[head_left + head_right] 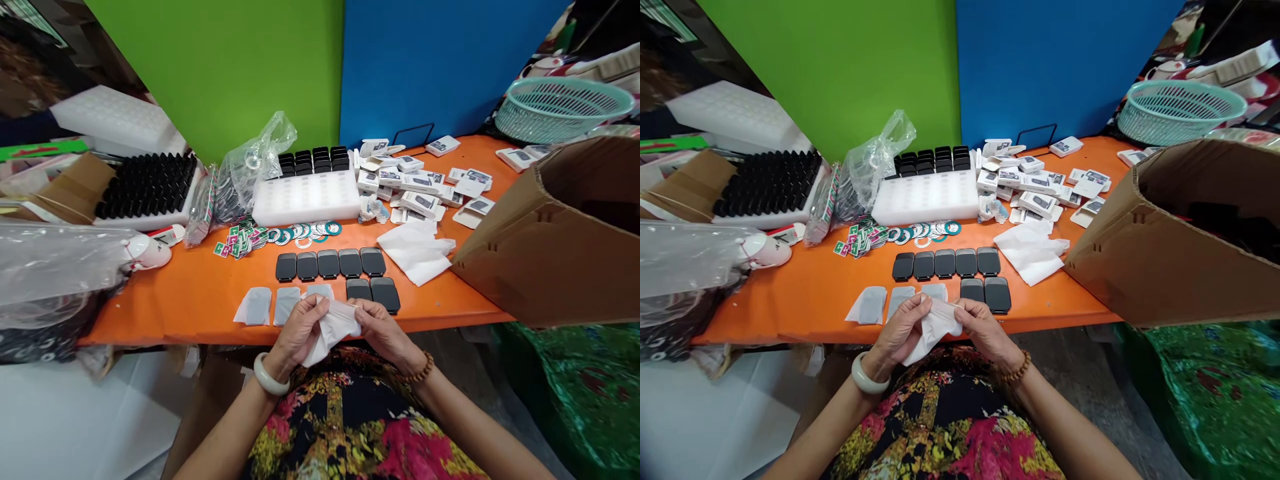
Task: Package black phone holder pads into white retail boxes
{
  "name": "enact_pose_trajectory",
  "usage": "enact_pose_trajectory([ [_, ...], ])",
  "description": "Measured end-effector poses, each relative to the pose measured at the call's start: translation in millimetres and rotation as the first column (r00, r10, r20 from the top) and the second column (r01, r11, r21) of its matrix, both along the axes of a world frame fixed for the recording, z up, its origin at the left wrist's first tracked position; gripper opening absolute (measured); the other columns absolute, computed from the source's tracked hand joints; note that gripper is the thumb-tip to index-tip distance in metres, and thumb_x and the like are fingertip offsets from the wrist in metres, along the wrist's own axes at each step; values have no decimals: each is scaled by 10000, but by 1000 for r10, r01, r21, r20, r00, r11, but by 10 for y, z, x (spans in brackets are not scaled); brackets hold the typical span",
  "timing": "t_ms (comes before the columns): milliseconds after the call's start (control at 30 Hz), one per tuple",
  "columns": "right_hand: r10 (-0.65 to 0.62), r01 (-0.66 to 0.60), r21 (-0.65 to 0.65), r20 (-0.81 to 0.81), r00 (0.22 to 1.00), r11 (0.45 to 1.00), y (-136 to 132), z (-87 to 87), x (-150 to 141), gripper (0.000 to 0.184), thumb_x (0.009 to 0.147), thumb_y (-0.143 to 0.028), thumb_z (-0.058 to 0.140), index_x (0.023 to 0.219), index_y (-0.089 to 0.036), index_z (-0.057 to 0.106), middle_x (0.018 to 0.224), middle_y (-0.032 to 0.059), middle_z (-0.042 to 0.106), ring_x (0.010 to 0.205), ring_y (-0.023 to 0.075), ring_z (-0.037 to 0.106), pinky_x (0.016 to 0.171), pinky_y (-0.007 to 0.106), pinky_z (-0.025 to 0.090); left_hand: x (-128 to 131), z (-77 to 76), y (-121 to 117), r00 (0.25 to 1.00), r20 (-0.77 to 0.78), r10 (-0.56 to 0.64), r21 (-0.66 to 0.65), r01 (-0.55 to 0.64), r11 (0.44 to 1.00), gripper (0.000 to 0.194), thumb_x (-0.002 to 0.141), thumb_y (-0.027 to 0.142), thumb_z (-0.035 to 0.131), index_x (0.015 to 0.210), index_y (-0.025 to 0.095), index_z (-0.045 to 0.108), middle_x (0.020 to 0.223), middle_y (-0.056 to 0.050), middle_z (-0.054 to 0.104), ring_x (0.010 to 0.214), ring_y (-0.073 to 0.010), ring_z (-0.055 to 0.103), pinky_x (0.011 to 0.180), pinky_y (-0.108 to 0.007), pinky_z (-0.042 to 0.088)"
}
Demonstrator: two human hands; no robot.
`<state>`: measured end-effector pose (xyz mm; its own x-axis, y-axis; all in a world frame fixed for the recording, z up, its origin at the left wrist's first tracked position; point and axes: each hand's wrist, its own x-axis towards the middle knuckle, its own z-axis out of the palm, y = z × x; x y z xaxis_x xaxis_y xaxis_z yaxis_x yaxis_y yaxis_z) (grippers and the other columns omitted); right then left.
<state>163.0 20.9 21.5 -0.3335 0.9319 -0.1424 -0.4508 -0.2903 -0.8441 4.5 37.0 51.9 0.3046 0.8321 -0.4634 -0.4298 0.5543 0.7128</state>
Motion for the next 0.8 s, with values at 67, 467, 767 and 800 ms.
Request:
enact_pose_trajectory([
  [67, 81, -81, -8, -13, 997, 997, -53, -36, 46, 435, 780, -557, 641, 617, -176, 508, 640, -16, 443, 569, 105, 368, 548, 238, 301, -16, 31, -14, 997, -3, -82, -39, 82, 996, 400, 643, 465, 786, 671, 145, 548, 578, 34, 525, 507, -70, 453, 520, -197, 385],
  [467, -320, -285, 495, 812, 487, 821, 223, -96, 481, 265, 876, -342, 568, 1113, -224, 584, 1084, 95, 620, 953, 238, 562, 835, 397, 452, -306, 184, 179, 305, -947, -100, 232, 865, 445, 158, 858, 211, 539, 714, 167, 588, 814, -25, 568, 815, -169, 512, 764, -284, 382],
  [767, -383, -576, 301, 924, -22, 760, 471, -49, 498, 451, 737, -317, 720, 1119, -192, 516, 984, 102, 599, 883, 285, 521, 765, 388, 395, -311, 175, 81, 150, -981, -127, 117, 965, 234, 152, 891, 145, 440, 781, 186, 537, 873, -32, 553, 831, -172, 534, 754, -279, 407],
  [800, -357, -578, 273, 934, -34, 769, 505, -40, 493, 466, 721, -325, 734, 1110, -186, 518, 974, 103, 588, 878, 281, 516, 754, 375, 390, -309, 199, 80, 145, -981, -130, 113, 968, 226, 162, 888, 133, 433, 768, 185, 528, 862, -31, 552, 823, -171, 533, 748, -279, 406],
])
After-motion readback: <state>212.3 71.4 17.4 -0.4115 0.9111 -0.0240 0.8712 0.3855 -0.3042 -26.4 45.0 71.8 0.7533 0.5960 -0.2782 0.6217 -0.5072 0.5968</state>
